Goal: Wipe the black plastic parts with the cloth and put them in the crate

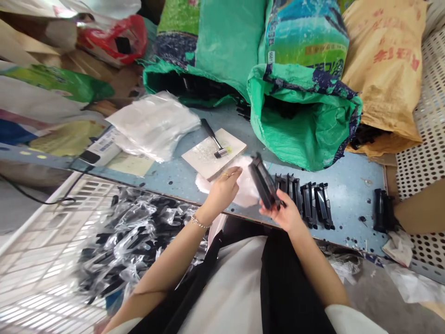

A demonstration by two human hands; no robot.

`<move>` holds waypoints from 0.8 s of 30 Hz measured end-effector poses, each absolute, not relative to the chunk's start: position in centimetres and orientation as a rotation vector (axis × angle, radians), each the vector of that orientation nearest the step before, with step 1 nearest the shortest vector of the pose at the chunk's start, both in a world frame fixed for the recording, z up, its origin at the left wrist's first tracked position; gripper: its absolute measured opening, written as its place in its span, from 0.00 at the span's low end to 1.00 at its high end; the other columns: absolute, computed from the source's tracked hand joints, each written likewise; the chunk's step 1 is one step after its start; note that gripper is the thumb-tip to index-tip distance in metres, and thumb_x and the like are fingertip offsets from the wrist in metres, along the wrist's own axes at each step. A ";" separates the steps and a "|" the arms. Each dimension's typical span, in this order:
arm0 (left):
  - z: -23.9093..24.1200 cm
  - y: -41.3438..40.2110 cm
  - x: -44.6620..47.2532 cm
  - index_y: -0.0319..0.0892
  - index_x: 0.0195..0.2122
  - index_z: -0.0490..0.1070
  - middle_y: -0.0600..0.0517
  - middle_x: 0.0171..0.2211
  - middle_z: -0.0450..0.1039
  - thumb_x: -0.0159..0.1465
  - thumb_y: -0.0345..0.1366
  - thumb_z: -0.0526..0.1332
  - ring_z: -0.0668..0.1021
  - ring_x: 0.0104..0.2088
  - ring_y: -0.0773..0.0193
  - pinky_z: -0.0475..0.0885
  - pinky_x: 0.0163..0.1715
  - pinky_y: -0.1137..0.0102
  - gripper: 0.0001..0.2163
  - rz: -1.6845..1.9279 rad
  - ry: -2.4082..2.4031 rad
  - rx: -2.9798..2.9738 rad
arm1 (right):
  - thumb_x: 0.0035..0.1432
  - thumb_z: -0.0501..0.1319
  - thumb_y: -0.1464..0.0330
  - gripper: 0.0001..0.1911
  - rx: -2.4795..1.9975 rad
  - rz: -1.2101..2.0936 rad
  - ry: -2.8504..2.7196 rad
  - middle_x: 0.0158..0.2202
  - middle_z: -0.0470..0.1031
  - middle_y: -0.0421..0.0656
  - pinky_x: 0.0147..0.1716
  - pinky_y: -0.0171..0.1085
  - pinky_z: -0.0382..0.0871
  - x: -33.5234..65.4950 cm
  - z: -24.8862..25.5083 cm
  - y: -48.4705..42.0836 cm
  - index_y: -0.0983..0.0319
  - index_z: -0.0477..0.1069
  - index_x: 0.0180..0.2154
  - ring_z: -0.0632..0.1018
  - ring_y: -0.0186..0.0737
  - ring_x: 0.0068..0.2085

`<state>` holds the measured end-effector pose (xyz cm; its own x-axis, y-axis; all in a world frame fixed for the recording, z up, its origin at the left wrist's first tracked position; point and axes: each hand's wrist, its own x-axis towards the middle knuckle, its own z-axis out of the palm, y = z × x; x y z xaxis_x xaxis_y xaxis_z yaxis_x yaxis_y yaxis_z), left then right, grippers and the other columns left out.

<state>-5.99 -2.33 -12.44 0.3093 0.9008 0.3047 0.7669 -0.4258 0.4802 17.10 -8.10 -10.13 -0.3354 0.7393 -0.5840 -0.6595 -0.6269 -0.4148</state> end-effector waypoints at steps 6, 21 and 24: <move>-11.7 -4.7 -5.4 0.39 0.70 0.58 0.39 0.66 0.64 0.64 0.20 0.49 0.72 0.64 0.54 0.74 0.62 0.60 0.31 0.959 1.266 2.306 | 0.72 0.52 0.59 0.22 -0.954 2.336 0.022 0.32 0.82 0.51 0.33 0.36 0.81 16.3 -11.1 -9.4 0.70 0.76 0.42 0.80 0.36 0.27; -11.1 -6.3 -6.6 0.47 0.74 0.46 0.39 0.68 0.61 0.67 0.21 0.49 0.68 0.68 0.52 0.70 0.64 0.55 0.35 1.079 1.214 2.320 | 0.66 0.57 0.53 0.26 -0.865 2.472 -0.033 0.33 0.80 0.48 0.30 0.33 0.76 17.9 -10.0 -11.5 0.71 0.75 0.47 0.76 0.32 0.26; -10.3 -8.7 -5.3 0.47 0.75 0.43 0.40 0.66 0.65 0.68 0.21 0.49 0.73 0.64 0.55 0.73 0.63 0.60 0.35 1.004 0.901 2.474 | 0.64 0.59 0.54 0.22 -0.872 2.430 -0.055 0.30 0.79 0.46 0.29 0.34 0.76 17.0 -10.6 -10.3 0.67 0.76 0.40 0.75 0.33 0.26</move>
<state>-5.31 -8.69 -10.32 0.5533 0.6605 0.5076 0.4337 -0.7486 0.5015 16.96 -10.30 -10.64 -0.6371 0.5122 -0.5760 -0.4856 -0.8471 -0.2161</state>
